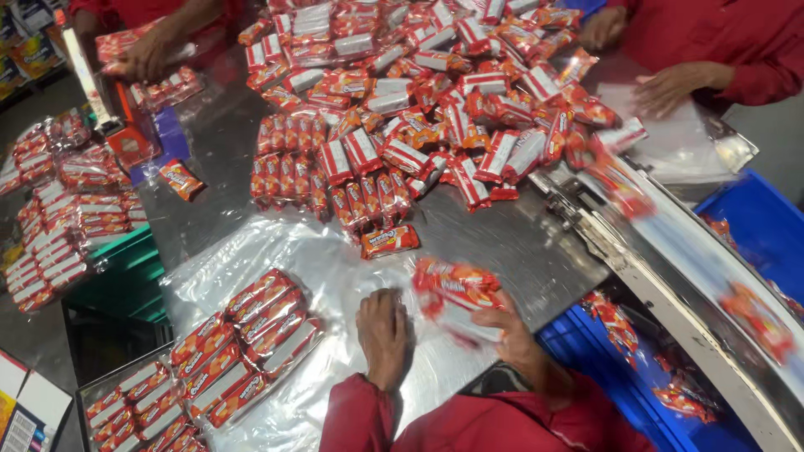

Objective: The person places small red snack packets onto a moving conveyor belt from a large pile on a metal table. The packets travel along the belt and drop into a blue bin. The person repeatedly picks up packets and places them on the belt.

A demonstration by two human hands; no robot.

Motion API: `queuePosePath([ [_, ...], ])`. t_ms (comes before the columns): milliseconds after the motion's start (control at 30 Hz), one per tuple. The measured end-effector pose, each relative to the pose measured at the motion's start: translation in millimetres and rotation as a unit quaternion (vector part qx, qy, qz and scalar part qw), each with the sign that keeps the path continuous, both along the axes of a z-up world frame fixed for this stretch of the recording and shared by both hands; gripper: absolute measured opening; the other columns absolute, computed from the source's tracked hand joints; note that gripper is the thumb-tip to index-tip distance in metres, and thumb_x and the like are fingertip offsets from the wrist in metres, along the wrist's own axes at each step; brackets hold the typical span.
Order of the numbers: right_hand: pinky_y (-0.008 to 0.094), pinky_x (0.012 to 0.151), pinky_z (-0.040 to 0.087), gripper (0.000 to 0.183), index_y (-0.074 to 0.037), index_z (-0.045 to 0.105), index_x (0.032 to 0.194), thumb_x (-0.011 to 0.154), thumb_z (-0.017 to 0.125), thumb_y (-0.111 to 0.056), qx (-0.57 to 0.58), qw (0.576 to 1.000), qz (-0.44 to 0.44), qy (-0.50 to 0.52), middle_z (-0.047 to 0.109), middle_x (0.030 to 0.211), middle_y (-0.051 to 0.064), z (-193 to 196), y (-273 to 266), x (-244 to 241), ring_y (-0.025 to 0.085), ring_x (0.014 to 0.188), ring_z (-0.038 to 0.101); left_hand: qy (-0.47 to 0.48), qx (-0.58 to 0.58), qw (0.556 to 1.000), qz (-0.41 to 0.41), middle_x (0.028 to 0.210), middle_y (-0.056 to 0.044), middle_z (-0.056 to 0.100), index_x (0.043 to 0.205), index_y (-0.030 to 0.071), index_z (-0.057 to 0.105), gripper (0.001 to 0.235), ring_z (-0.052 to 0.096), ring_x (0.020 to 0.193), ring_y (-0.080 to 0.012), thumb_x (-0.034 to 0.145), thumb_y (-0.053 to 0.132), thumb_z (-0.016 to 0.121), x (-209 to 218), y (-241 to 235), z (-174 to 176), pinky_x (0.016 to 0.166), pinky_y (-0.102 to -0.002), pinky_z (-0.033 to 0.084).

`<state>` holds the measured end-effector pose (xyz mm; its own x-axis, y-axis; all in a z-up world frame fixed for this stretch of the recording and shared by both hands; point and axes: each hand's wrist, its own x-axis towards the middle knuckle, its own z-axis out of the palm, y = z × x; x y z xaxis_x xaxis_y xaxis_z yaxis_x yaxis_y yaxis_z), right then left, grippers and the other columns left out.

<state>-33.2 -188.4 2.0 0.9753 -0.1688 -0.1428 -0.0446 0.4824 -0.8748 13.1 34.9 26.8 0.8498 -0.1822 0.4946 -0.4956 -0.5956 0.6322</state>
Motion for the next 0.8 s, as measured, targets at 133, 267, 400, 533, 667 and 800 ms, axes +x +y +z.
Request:
queuePosePath([
  [133,0.045,0.069,0.056,0.056,-0.017,0.060,0.127,0.073,0.070,-0.030,0.164,0.937,0.029,0.308,0.071,0.108,0.010,-19.2,6.8,-12.9,0.029,0.085,0.072,0.111,-0.041,0.990,-0.073,0.146,-0.018,0.047,0.153,0.008,0.036,0.072,0.064,0.096,-0.0430,0.085,0.011,0.059,-17.0,-20.9,17.9,0.070,-0.046,0.055],
  [267,0.046,0.090,0.056,0.044,-0.016,0.061,0.129,0.092,0.070,-0.037,-0.699,0.711,0.078,0.003,0.070,0.120,0.013,-41.2,21.6,-9.9,0.034,0.107,0.069,0.069,0.069,0.964,-0.245,0.164,-0.020,0.038,0.160,0.011,0.030,0.083,0.062,0.123,-0.0445,0.080,0.003,0.054,-62.2,-39.5,20.1,0.076,-0.044,0.060],
  [400,0.046,0.101,0.049,0.070,-0.003,0.048,0.144,0.086,0.076,-0.031,-0.360,0.931,-0.031,-0.051,0.059,0.136,0.025,-35.4,-9.7,1.0,0.040,0.122,0.059,0.029,0.084,0.951,-0.296,0.157,-0.016,0.044,0.153,0.010,0.040,0.080,0.066,0.118,-0.0426,0.075,0.003,0.059,-72.7,-54.8,9.6,0.081,-0.044,0.061],
  [533,0.046,0.092,0.052,0.082,0.003,0.042,0.145,0.082,0.071,-0.042,-0.554,0.825,-0.104,0.035,0.056,0.137,0.026,-4.2,-47.2,12.6,0.040,0.113,0.063,0.139,0.191,0.952,-0.193,0.142,-0.016,0.050,0.128,0.013,0.055,0.050,0.069,0.094,-0.0414,0.079,0.009,0.062,-39.3,-90.1,0.1,0.072,-0.050,0.057],
  [667,0.048,0.096,0.053,0.072,0.006,0.040,0.151,0.099,0.057,-0.040,-0.635,0.728,0.122,0.227,0.071,0.119,0.026,47.1,-52.4,-11.9,0.039,0.111,0.069,0.115,0.167,0.968,-0.151,0.123,-0.018,0.052,0.121,0.015,0.059,0.037,0.067,0.084,-0.0426,0.085,0.011,0.066,-25.0,-120.0,6.6,0.068,-0.053,0.054],
  [800,0.050,0.090,0.050,0.063,-0.014,0.061,0.136,0.084,0.069,-0.048,-0.655,0.731,0.147,0.121,0.066,0.127,0.016,98.7,-96.3,-81.0,0.036,0.111,0.065,0.146,0.194,0.954,-0.179,0.134,-0.016,0.050,0.135,0.017,0.055,0.064,0.069,0.085,-0.0401,0.073,0.006,0.064,-20.4,-132.2,22.6,0.066,-0.052,0.055],
])
